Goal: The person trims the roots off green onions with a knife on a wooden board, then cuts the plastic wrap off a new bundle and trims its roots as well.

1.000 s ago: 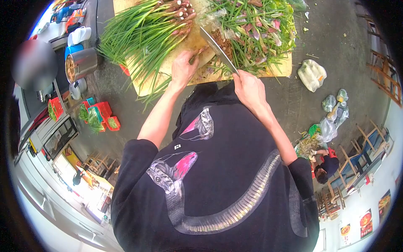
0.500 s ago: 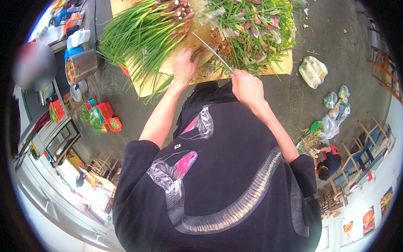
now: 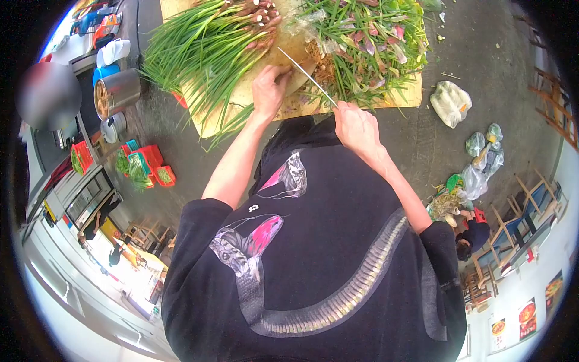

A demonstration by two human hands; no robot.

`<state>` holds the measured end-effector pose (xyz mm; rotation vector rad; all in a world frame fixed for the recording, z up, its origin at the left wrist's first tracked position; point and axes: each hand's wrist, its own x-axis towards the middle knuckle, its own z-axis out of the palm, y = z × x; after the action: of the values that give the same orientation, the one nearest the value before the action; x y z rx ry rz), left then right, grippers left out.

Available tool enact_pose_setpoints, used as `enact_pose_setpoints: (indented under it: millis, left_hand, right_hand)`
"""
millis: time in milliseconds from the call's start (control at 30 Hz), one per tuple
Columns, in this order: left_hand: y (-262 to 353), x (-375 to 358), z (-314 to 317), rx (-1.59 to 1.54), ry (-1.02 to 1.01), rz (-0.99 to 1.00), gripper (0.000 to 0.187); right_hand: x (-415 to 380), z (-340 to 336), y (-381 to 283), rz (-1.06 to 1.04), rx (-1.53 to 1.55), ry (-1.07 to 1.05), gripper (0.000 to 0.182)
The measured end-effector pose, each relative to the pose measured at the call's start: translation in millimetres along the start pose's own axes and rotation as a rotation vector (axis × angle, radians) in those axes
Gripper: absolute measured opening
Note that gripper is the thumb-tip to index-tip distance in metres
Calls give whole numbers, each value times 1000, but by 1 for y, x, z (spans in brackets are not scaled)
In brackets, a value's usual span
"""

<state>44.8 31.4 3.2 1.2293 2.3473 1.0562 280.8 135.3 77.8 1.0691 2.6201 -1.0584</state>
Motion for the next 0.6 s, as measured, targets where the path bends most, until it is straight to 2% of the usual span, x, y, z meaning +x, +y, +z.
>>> enact_pose_setpoints:
  millis: [100, 400, 500, 600]
  left_hand:
    - [1, 1, -2, 16, -18, 0, 10]
    - [-8, -3, 3, 82, 4, 43, 12]
    - [-5, 1, 1, 7, 17, 73, 13]
    - [5, 0, -3, 14, -44, -25, 16]
  right_hand:
    - [8, 3, -2, 12, -38, -62, 23]
    - [14, 17, -2, 59, -30, -45, 24]
    - [15, 9, 2, 37, -62, -10, 25]
    - [12, 3, 11, 50, -41, 92, 25]
